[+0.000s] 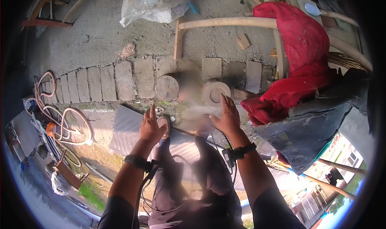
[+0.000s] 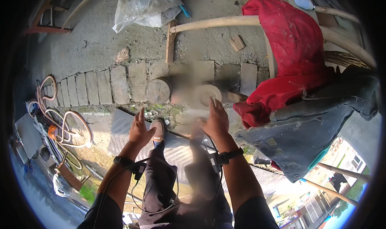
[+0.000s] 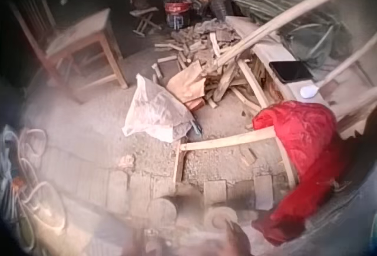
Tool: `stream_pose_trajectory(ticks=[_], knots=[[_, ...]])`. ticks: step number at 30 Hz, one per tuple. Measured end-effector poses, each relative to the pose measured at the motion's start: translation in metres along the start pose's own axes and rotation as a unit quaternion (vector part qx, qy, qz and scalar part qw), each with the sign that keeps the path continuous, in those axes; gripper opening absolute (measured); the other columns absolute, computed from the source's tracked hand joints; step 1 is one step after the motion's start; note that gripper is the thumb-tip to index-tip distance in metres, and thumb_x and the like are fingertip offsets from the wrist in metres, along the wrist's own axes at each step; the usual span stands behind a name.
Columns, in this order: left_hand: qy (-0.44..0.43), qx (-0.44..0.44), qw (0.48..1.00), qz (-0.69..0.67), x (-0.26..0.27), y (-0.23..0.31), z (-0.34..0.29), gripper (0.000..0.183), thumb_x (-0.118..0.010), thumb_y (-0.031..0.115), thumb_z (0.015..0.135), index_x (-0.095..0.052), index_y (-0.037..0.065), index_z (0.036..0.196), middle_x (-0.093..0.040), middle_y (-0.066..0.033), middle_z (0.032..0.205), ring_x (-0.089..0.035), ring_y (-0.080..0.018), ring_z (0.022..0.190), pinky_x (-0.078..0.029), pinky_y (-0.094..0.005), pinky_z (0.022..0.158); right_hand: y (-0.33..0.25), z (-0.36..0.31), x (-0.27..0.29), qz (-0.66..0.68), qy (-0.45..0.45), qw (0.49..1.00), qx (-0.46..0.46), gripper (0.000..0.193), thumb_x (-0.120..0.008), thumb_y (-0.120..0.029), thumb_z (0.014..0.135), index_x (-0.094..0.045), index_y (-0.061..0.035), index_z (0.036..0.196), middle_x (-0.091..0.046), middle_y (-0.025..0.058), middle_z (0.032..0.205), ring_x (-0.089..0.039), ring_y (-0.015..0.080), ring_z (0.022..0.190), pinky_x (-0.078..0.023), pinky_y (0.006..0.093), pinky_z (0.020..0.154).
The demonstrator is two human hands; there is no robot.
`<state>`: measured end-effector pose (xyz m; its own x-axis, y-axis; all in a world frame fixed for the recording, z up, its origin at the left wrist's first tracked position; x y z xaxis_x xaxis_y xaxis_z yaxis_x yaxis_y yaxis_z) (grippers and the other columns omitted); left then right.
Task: The person uses a shovel and a broom to clear dirt and debris from a concrete floor, then picks up wooden planks from a stack and lays them against the base of a wall.
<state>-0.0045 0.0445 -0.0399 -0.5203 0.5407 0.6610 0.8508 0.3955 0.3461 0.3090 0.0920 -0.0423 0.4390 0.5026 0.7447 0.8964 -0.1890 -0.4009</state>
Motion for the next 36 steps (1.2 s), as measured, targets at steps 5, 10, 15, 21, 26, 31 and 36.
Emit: stream_pose_trajectory(ticks=[5, 10, 15, 21, 26, 31, 36], knots=[[-0.110, 0.085, 0.990, -0.016, 0.032, -0.051, -0.155, 0.088, -0.074, 0.033, 0.080, -0.031, 0.003, 0.150, -0.054, -0.0287, 0.134, -0.057, -0.0428, 0.119, -0.049, -0.0465, 0.099, -0.059, -0.078, 0.044, 0.039, -0.214, 0.973, 0.072, 0.078, -0.074, -0.040, 0.078, -0.045, -0.0054, 0.142, -0.063, 0.0215, 0.122, -0.063, 0.0356, 0.111, -0.052, 0.0426, 0.092], [-0.100, 0.171, 0.975, -0.097, 0.082, -0.115, -0.308, 0.064, -0.067, 0.034, 0.082, -0.051, 0.007, 0.138, -0.069, -0.0194, 0.115, -0.066, -0.0387, 0.107, -0.053, -0.0451, 0.091, -0.117, -0.146, 0.074, -0.054, -0.313, 0.941, 0.119, 0.067, -0.072, -0.043, 0.081, -0.055, -0.0044, 0.132, -0.066, 0.0221, 0.118, -0.064, 0.0369, 0.110, -0.051, 0.0433, 0.093], [-0.056, 0.208, 0.964, -0.154, 0.110, -0.183, -0.397, 0.033, -0.059, 0.030, 0.087, -0.072, 0.015, 0.113, -0.071, -0.0182, 0.106, -0.068, -0.0360, 0.100, -0.054, -0.0436, 0.088, -0.159, -0.171, 0.111, -0.044, -0.277, 0.931, 0.235, 0.030, -0.071, -0.037, 0.084, -0.075, -0.0112, 0.098, -0.072, 0.0166, 0.095, -0.068, 0.0351, 0.092, -0.054, 0.0440, 0.081], [0.005, 0.245, 0.950, -0.193, 0.172, -0.252, -0.422, 0.030, -0.057, 0.035, 0.092, -0.075, 0.011, 0.096, -0.071, -0.0190, 0.094, -0.069, -0.0370, 0.090, -0.054, -0.0465, 0.080, -0.255, -0.131, 0.165, -0.117, -0.219, 0.968, 0.046, 0.037, -0.065, -0.042, 0.087, -0.076, -0.0070, 0.089, -0.073, 0.0156, 0.088, -0.070, 0.0295, 0.082, -0.053, 0.0371, 0.077], [0.079, 0.241, 0.947, -0.197, 0.274, -0.290, -0.405, 0.046, -0.061, 0.048, 0.092, -0.073, 0.004, 0.092, -0.070, -0.0213, 0.090, -0.068, -0.0379, 0.086, -0.055, -0.0453, 0.077, -0.371, -0.099, 0.206, 0.057, -0.114, 0.988, 0.093, 0.032, -0.067, -0.036, 0.090, -0.075, -0.0050, 0.097, -0.073, 0.0098, 0.084, -0.069, 0.0185, 0.078, -0.053, 0.0324, 0.074], [0.176, 0.260, 0.882, -0.352, 0.345, -0.315, -0.387, 0.041, -0.070, 0.041, 0.088, -0.070, 0.004, 0.107, -0.074, -0.0153, 0.094, -0.071, -0.0289, 0.092, -0.055, -0.0385, 0.083, -0.435, -0.057, 0.217, 0.111, -0.183, 0.977, -0.011, 0.027, -0.071, -0.026, 0.090, -0.072, -0.0034, 0.106, -0.071, 0.0038, 0.086, -0.065, 0.0116, 0.076, -0.051, 0.0266, 0.068], [0.177, 0.307, 0.853, -0.383, 0.388, -0.344, -0.385, 0.046, -0.072, 0.038, 0.087, -0.067, 0.002, 0.114, -0.073, -0.0177, 0.102, -0.071, -0.0295, 0.099, -0.055, -0.0365, 0.085, -0.539, 0.043, 0.262, 0.169, -0.165, 0.970, 0.050, 0.029, -0.072, -0.026, 0.090, -0.072, -0.0015, 0.106, -0.070, 0.0031, 0.086, -0.064, 0.0114, 0.076, -0.051, 0.0263, 0.070]])
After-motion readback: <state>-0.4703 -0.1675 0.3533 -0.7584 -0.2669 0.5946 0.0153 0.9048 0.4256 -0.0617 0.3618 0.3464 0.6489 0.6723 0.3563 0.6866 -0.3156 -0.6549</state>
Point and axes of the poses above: each hand's wrist, its own z-axis towards the middle knuckle, its own x-axis out of the back of the hand, y = z × x, the point moved 6 cm from there along z, towards the middle knuckle
